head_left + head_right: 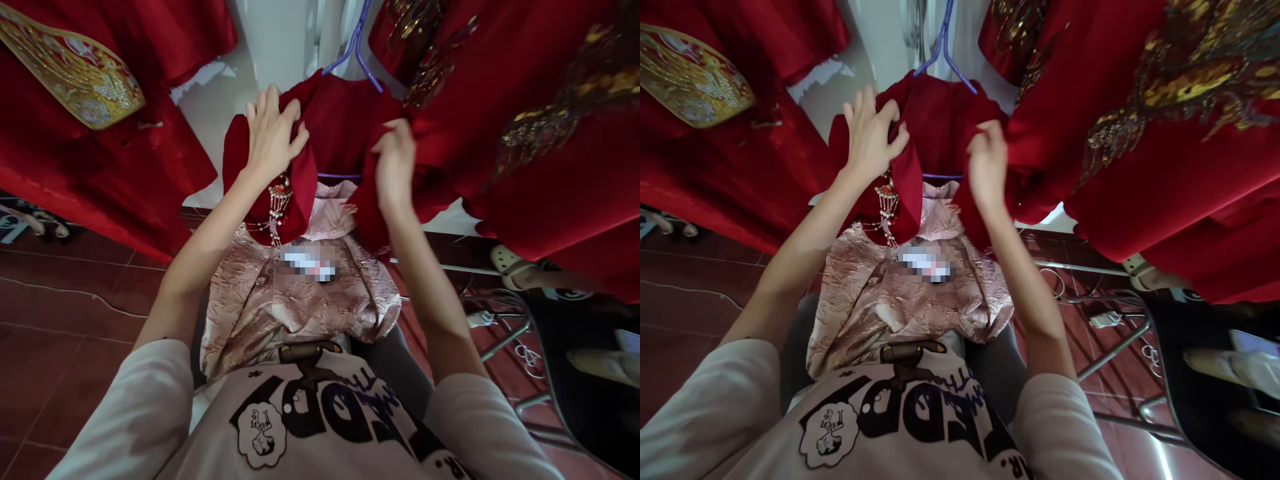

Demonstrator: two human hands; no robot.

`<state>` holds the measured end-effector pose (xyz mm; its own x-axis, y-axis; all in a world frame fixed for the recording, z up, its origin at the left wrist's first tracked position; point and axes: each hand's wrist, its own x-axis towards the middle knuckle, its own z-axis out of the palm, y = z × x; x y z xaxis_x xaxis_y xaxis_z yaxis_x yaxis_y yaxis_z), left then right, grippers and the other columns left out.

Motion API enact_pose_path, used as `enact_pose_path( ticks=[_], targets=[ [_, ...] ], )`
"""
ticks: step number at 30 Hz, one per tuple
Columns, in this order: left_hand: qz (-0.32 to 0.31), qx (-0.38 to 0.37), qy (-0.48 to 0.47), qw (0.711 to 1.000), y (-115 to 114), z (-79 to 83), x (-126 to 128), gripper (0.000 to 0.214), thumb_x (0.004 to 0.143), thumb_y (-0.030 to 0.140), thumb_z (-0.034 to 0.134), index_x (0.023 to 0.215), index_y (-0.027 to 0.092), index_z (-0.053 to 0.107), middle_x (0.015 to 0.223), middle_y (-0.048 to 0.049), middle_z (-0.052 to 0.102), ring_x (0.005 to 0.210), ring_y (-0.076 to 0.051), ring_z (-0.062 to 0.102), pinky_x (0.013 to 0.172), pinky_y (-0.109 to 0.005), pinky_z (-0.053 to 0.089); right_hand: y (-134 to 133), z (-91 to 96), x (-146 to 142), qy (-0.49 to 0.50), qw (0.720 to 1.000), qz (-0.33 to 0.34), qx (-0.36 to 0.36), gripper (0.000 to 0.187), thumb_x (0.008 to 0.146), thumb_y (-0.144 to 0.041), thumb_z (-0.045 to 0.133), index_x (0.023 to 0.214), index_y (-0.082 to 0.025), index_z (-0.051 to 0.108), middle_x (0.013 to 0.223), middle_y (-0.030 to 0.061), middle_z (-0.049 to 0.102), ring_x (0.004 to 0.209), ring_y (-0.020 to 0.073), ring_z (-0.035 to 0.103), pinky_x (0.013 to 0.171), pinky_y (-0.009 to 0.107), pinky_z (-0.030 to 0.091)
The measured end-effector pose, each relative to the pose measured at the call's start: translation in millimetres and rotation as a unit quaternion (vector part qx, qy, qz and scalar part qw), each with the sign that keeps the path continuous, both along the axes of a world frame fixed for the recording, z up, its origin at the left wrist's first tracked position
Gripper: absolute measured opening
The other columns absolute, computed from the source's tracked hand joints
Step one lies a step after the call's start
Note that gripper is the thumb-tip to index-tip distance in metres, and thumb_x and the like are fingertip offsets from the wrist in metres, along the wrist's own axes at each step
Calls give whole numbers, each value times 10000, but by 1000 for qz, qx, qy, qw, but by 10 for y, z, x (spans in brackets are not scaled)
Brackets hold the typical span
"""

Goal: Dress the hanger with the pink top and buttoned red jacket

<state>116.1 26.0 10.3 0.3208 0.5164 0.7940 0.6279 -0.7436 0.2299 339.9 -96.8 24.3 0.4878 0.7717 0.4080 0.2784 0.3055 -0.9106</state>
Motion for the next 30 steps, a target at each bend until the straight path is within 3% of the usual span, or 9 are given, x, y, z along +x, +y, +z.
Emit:
enact_pose_path(
  ticks=[3,6,10,14,19,22,25,27,30],
  targets=[
    [22,-27,0,999,-79,41,-31,282,990,603,705,969,336,616,1093,-93,639,1271,-348,403,1066,-583,332,-97,-333,-368,-131,986,98,24,111,1004,-157,504,1000,-245,570,898,-29,636,809,127,608,865,296,529],
    [28,-42,-15,999,-212,82,-48,221,959,594,720,1014,385,674,1213,-95,664,1385,-399,383,1077,-655,362,-184,-530,-400,-195,972,123,54,97,1043,-313,502,1097,-267,567,1037,9,671,895,151,643,928,343,552],
    [-5,-26,-52,998,-479,28,27,282,889,499,783,1150,431,703,1434,-62,629,1577,-426,226,1241,-758,227,-184,-532,-191,-198,971,115,73,174,1075,-417,477,1089,-264,559,1055,25,679,934,180,661,996,421,578],
    [-33,10,-32,999,-864,-80,226,323,868,350,781,1170,438,705,1576,-4,543,1648,-411,134,1333,-769,80,-118,-480,-131,-170,972,137,84,229,1086,-481,486,1070,-270,571,1027,14,675,976,195,687,1030,447,597],
    [-47,-15,-8,999,-1180,-276,364,386,903,255,769,1269,304,654,1632,-107,479,1585,-491,298,1266,-824,208,-112,-492,-222,-142,970,177,81,283,1038,-579,586,1099,-304,605,1027,10,670,982,194,691,995,403,625],
    [-28,-61,-55,996,-1203,-438,342,433,965,244,736,1370,251,582,1504,-188,564,1471,-473,483,1187,-742,406,-167,-539,-241,-120,967,215,67,356,985,-614,663,1174,-315,623,1068,17,686,1009,186,694,975,373,637],
    [-36,-110,-92,989,-1186,-560,356,411,1027,245,675,1417,261,547,1301,-142,681,1280,-348,678,1076,-544,575,-231,-589,-222,-103,963,242,63,392,986,-621,664,1230,-315,634,1108,26,700,1064,184,703,969,362,646],
    [-44,-131,-120,983,-1179,-595,397,380,1043,247,661,1408,273,558,1223,-103,722,1176,-271,741,1003,-429,620,-262,-608,-201,-101,963,238,69,399,996,-632,650,1242,-318,642,1128,32,701,1100,188,706,966,357,649],
    [-42,-131,-170,976,-1194,-596,447,243,1054,223,647,1293,256,619,1159,-79,760,1120,-217,770,947,-348,640,-290,-612,-181,-98,966,225,85,419,984,-656,666,1241,-325,658,1127,36,701,1131,192,708,960,337,650]
  ],
)
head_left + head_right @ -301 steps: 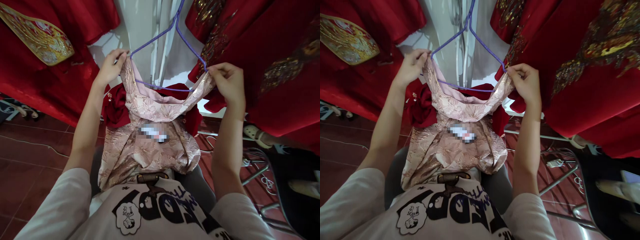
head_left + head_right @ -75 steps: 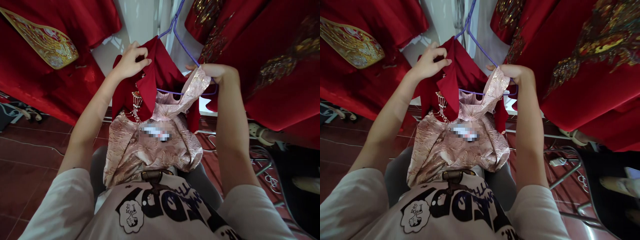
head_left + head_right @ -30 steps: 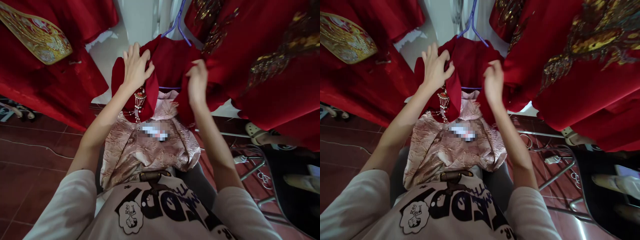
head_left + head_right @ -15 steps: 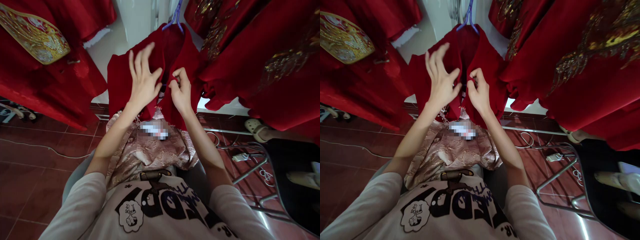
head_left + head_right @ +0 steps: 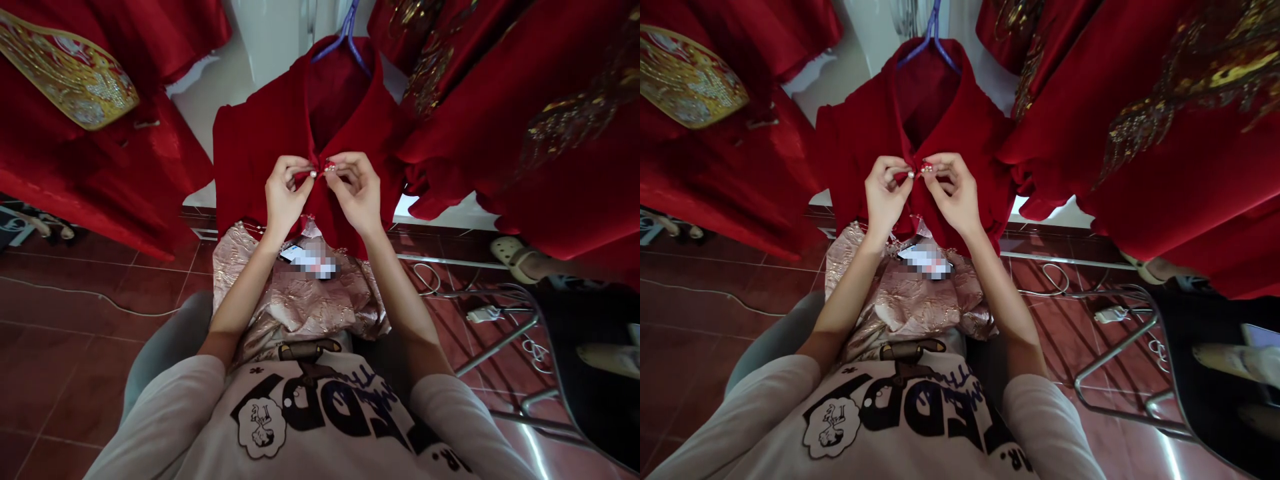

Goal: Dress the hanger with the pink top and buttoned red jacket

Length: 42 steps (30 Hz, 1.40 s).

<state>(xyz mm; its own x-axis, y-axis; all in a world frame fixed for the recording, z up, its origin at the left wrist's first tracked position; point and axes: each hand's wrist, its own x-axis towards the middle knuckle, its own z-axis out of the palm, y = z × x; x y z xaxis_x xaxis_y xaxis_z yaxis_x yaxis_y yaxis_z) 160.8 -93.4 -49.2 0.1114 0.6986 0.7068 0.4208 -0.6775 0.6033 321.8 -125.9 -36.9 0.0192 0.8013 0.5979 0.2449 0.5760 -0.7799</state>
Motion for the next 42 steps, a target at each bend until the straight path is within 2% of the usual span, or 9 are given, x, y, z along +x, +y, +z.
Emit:
enact_pose_path(
  ticks=[3,9,13,17,21,33,42],
  targets=[
    [-1,14,-4,1000,-65,40,-12,119,1071,219,625,1183,232,664,1133,-78,783,1107,-212,782,937,-343,648,-33,13,-4,5,1000,-7,17,436,975,-674,675,1241,-328,671,1130,37,701,1138,188,712,956,318,648],
    [-20,56,68,996,-319,241,-146,185,1056,198,606,1205,228,710,1150,-58,808,1062,-200,795,940,-330,655,-158,55,-35,20,998,-36,40,414,982,-652,678,1220,-316,717,1119,35,726,1109,197,742,962,354,667],
    [-36,79,100,991,-418,348,-169,161,1044,236,650,1187,224,724,1141,-56,810,1000,-192,795,916,-311,658,-220,77,-41,31,997,-51,58,381,983,-614,694,1217,-322,769,1140,35,741,1103,203,751,964,379,679],
    [-23,79,93,992,-402,341,-126,122,1062,291,659,1137,229,731,1082,-43,814,935,-178,790,884,-302,656,-251,103,-26,20,996,-64,57,383,989,-610,684,1227,-336,804,1150,37,747,1110,209,747,959,392,685],
    [-26,87,93,992,-377,318,-112,109,1058,264,649,1131,232,724,1087,-41,812,921,-177,790,855,-306,654,-261,125,11,14,998,-43,39,385,962,-603,729,1251,-362,811,1123,29,740,1113,207,738,962,396,688],
    [-8,89,139,986,-439,400,-122,137,1081,294,588,1103,243,713,1013,-39,784,913,-204,776,852,-324,631,-189,129,90,7,1000,-12,25,461,910,-604,800,1294,-348,791,1134,23,739,1109,200,755,916,347,710],
    [-23,93,168,981,-434,416,-148,125,1052,224,567,1075,231,690,1002,-58,756,949,-236,765,886,-369,622,-152,144,111,10,1000,12,23,417,908,-543,817,1263,-327,790,1108,19,757,1046,201,769,920,399,717]
  ],
)
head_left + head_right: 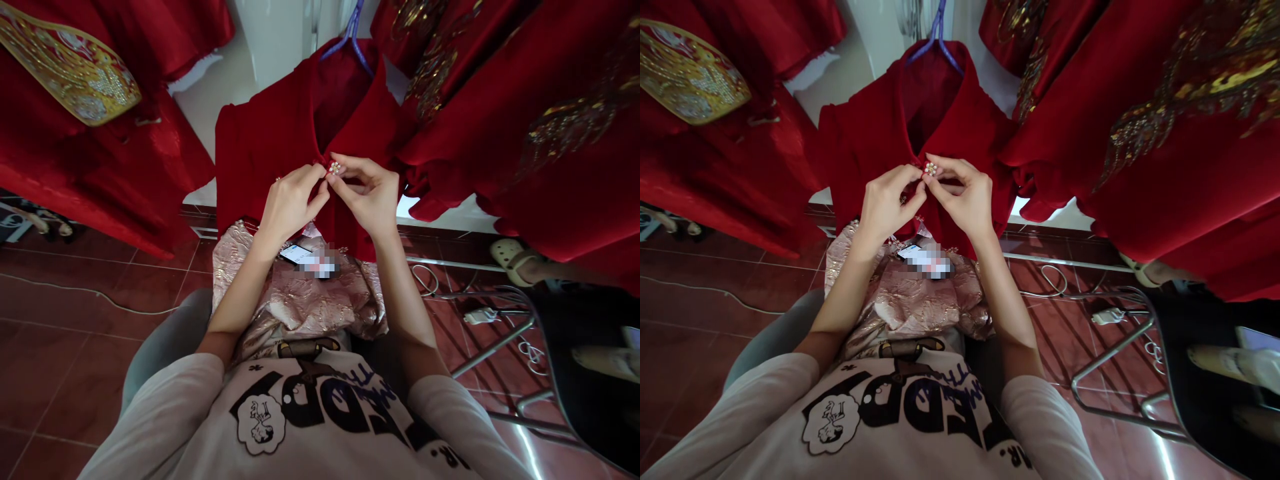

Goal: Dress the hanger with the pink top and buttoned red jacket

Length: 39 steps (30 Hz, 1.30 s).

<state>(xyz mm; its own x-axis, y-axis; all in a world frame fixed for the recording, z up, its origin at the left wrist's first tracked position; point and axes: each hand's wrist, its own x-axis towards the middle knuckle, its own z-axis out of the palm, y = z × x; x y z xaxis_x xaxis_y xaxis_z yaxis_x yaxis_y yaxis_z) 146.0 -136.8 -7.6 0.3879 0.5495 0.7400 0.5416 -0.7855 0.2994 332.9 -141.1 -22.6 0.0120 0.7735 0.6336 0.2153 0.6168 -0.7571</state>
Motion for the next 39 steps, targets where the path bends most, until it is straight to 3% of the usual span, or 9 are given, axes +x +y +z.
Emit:
enact_pose_path(
  ticks=[10,18,27,30,36,39],
  targets=[
    [-10,-5,-1,1000,11,-32,20,81,1026,200,600,1064,243,657,997,-50,734,954,-233,743,854,-358,614,26,24,-38,-4,1000,-4,-20,438,852,-521,844,1208,-271,789,1055,11,790,955,182,770,880,375,719],
    [-47,-21,-47,998,124,-131,38,67,1066,231,585,1039,219,645,984,-42,723,916,-199,733,862,-332,596,19,101,-87,-39,998,-34,-31,348,853,-392,806,1143,-204,766,1025,32,771,936,182,763,856,351,691],
    [-9,-48,-9,999,179,-147,47,92,1056,205,587,1064,209,679,1032,-58,758,996,-227,739,922,-362,584,178,39,-97,-57,996,-50,-43,285,849,-306,786,1119,-223,753,1081,30,772,969,188,760,920,363,657],
    [-12,-62,12,998,228,-51,67,105,1043,198,591,1070,208,691,1030,-62,761,997,-239,741,922,-375,582,251,38,-45,-57,996,-48,-40,271,860,-296,785,1120,-227,751,1103,37,774,1008,198,761,988,390,645],
    [-68,-69,90,991,364,333,140,78,1016,189,630,1011,203,707,986,-94,761,991,-281,748,920,-385,576,366,58,104,-74,995,-62,-28,286,916,-356,758,1177,-240,734,1129,61,757,1120,237,749,1009,428,639],
    [-60,-91,110,988,324,401,186,91,1005,149,628,1037,190,704,972,-95,758,1015,-303,751,941,-395,572,392,45,120,-84,994,-60,-32,308,919,-381,762,1188,-237,721,1110,67,743,1108,241,746,998,436,640]
  ],
)
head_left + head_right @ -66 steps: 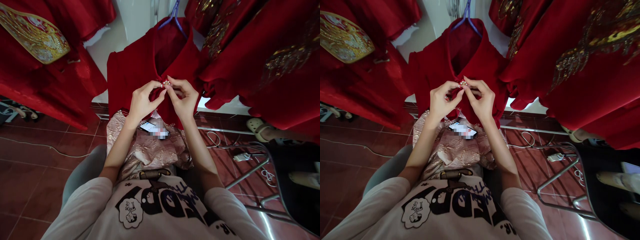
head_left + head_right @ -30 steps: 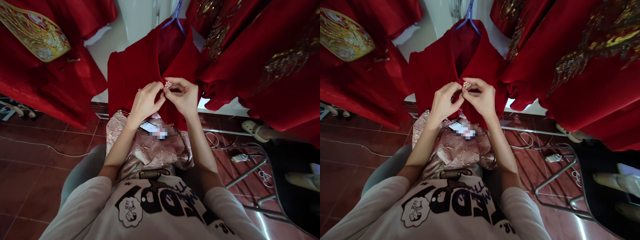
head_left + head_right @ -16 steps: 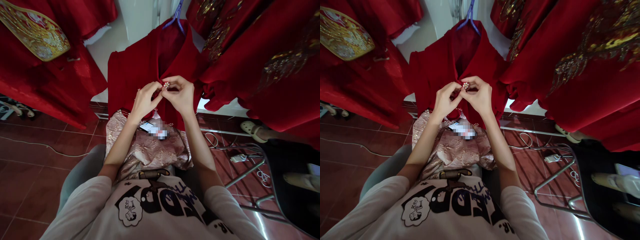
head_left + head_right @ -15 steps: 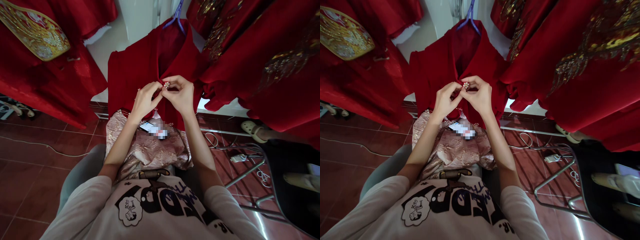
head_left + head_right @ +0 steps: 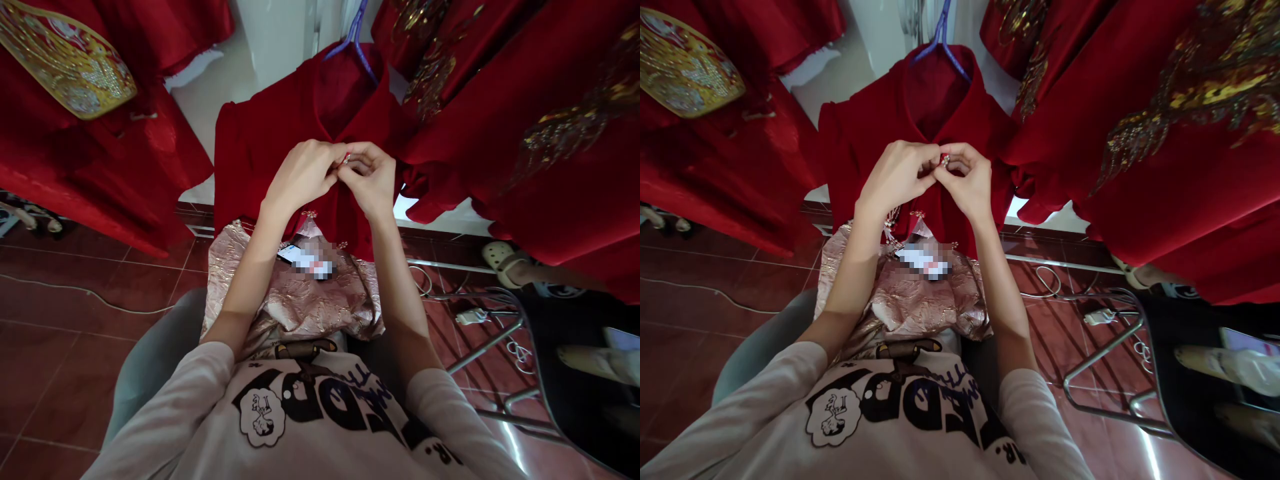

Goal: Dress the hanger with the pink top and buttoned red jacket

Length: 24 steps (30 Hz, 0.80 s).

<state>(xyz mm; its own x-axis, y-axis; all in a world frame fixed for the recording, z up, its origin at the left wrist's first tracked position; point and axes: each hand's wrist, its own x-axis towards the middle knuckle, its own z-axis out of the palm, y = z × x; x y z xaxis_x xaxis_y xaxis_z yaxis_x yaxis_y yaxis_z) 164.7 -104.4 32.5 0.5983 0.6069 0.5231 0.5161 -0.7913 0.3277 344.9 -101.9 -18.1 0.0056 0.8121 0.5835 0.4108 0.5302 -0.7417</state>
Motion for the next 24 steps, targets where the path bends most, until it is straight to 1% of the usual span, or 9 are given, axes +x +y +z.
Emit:
enact_pose_path(
  ticks=[4,8,10,13,15,17,19,21,24],
  targets=[
    [43,-14,-51,998,-146,-125,19,167,1018,111,607,1142,196,681,1080,-87,747,1073,-288,747,957,-392,581,-10,-11,-48,-22,1000,-7,-7,394,940,-444,754,1278,-256,681,1116,75,720,1102,245,735,982,431,641],
    [-12,-64,-117,991,-156,-296,-63,255,988,178,719,1230,216,647,1175,-66,731,991,-208,744,852,-321,619,-134,-79,-83,-10,1000,-11,-19,550,986,-541,701,1465,-325,540,1186,80,693,1114,244,723,943,428,644],
    [-37,-93,-135,986,-103,-344,-130,294,972,190,746,1248,217,648,1185,-61,734,956,-179,739,795,-280,619,-257,-137,-66,5,999,-12,-36,570,993,-580,681,1474,-333,504,1177,78,689,1069,226,721,897,399,643],
    [-51,-113,-151,981,-28,-370,-228,238,972,173,738,1201,198,678,1138,-56,747,946,-162,734,771,-247,608,-471,-173,9,-17,995,5,-100,538,922,-638,741,1292,-275,596,1003,50,700,887,191,701,785,345,614],
    [-53,-118,-159,979,-3,-373,-286,202,966,159,738,1161,189,691,1104,-50,751,923,-152,731,758,-236,601,-585,-128,81,-58,987,29,-146,487,870,-658,781,1075,-235,651,876,30,698,778,172,662,745,338,585],
    [-49,-125,-163,978,-1,-373,-332,175,963,166,749,1126,184,690,1055,-40,747,870,-137,725,726,-222,587,-655,-42,161,-78,981,54,-170,482,854,-676,783,931,-217,655,823,28,698,727,159,631,718,333,557],
    [-40,-132,-156,978,-15,-370,-356,164,964,208,775,1093,184,676,973,-24,730,814,-125,717,691,-209,568,-691,54,244,-66,976,81,-189,506,851,-705,774,899,-216,654,784,17,676,677,140,594,649,308,512],
    [-40,-139,-141,979,-42,-359,-344,188,970,276,798,1062,188,659,914,-15,714,795,-124,717,680,-203,560,-715,135,326,-43,966,115,-228,539,841,-744,774,926,-226,651,682,-20,606,580,115,521,547,279,426],
    [-68,-170,-112,977,-97,-324,-260,210,1029,388,726,1064,192,661,983,-42,743,883,-141,741,730,-210,578,-754,213,435,-18,948,146,-283,570,821,-784,781,952,-247,645,551,-74,486,464,93,417,463,272,316]
  ],
)
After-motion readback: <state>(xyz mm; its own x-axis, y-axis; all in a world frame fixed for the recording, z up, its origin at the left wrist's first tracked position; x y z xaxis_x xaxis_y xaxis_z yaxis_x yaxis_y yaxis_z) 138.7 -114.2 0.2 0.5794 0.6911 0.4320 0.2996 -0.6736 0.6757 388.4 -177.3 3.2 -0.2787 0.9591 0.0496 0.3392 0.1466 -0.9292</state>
